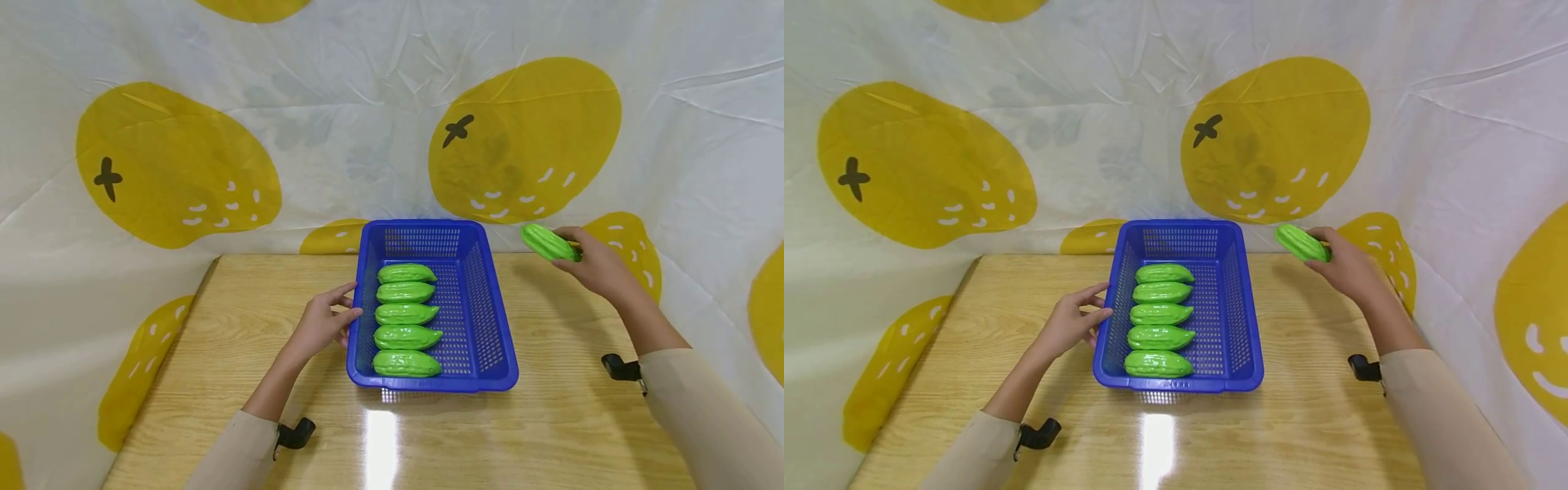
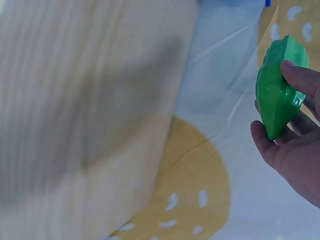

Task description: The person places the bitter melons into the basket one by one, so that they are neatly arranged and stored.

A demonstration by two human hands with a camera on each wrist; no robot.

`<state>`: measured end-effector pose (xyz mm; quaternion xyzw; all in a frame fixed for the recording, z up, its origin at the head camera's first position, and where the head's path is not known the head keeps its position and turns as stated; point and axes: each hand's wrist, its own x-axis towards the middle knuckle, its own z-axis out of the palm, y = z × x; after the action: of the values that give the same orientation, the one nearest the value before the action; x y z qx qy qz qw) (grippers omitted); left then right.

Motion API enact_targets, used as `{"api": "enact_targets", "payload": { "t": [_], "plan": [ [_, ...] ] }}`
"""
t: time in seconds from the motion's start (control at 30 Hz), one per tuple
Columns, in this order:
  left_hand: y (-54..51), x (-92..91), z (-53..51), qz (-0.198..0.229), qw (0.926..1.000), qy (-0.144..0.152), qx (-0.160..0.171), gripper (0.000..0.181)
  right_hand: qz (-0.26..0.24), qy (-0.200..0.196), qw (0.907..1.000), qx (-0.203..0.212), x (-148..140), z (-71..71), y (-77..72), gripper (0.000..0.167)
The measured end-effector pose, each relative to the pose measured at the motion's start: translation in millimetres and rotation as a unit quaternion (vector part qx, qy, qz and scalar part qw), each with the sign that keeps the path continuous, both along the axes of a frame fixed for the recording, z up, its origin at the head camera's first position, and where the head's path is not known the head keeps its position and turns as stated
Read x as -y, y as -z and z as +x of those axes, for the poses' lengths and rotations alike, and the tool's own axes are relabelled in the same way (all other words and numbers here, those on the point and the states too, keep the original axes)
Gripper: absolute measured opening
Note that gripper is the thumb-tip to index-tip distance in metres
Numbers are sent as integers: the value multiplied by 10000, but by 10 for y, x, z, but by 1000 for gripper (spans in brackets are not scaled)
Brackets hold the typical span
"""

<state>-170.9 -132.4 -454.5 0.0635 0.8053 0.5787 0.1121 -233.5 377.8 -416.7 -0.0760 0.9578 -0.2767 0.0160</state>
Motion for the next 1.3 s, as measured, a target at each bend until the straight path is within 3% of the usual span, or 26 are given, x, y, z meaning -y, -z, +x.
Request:
{"api": "enact_targets", "payload": {
  "t": [0.4, 0.77, 1.3],
  "plan": [
    [9, -3, 13, -38, 10000, 4, -78, 60, 83, -581, 9983, 6, 475, -195, -265, 60],
    [2, -9, 6, 21, 10000, -27, -10, 60, -139, -1044, 9944, -8, 856, -469, -479, 56],
    [15, 15, 23, 8, 10000, -24, 11, 61, -53, -1706, 9852, -174, 1377, -702, -395, 47]
  ]
}}
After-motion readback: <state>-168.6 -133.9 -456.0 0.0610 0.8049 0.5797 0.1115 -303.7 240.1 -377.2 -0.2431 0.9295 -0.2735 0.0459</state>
